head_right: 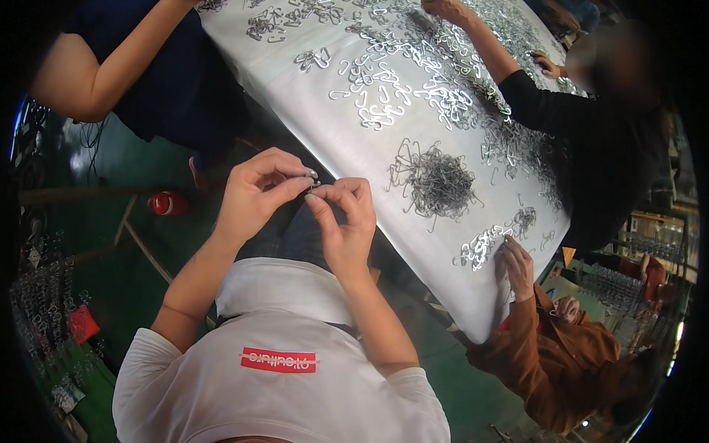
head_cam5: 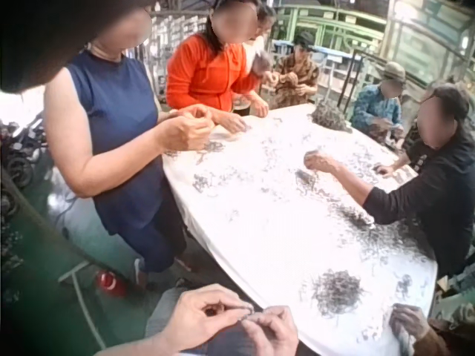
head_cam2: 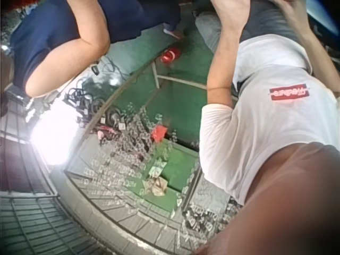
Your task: The person repeatedly picks up small metal hooks from a white table and links them together by hand. They occasionally hang the assembled chain onto a nearby metal rack. Other workers are also assembling hooks at the same table.
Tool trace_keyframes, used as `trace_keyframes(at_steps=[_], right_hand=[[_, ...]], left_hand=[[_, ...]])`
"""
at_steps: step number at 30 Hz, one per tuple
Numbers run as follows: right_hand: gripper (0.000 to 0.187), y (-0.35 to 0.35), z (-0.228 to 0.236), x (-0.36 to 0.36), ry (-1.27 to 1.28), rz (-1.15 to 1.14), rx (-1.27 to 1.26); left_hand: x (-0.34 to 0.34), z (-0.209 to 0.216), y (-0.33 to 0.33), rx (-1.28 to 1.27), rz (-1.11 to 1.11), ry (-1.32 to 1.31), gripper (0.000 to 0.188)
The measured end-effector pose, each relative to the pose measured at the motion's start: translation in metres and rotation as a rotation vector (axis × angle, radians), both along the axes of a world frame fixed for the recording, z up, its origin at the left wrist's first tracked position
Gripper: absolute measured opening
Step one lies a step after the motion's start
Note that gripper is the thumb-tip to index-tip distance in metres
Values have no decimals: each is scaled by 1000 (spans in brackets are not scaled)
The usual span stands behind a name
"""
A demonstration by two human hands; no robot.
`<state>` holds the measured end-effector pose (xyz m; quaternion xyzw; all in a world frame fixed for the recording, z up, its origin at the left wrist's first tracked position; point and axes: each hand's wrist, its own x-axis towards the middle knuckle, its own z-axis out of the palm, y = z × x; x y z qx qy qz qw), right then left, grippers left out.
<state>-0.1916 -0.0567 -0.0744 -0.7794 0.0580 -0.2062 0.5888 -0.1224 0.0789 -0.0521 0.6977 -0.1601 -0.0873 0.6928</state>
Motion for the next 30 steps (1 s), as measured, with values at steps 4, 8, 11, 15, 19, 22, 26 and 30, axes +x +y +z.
trace_keyframes(at_steps=[4,8,11,15,19,22,26,30], right_hand=[[9,-1,-4,5,0,32,-24],[18,-11,-7,7,128,81,11],[20,-46,-10,18,242,-34,-240],[17,-101,-23,55,541,-328,-698],[20,-112,-38,86,765,-305,-795],[21,-111,-42,94,759,-228,-897],[17,-118,-34,85,670,-53,-248],[9,-102,-19,58,554,192,617]], left_hand=[[-6,-5,3,13,24,-61,12],[-8,-13,4,10,65,-112,11],[-11,-18,6,34,63,-92,12],[-13,-22,11,38,68,-52,13],[-15,-27,12,47,82,-102,13],[-19,-29,13,66,93,-120,13],[-25,-30,16,80,96,-155,14],[-30,-31,16,98,108,-160,15]])
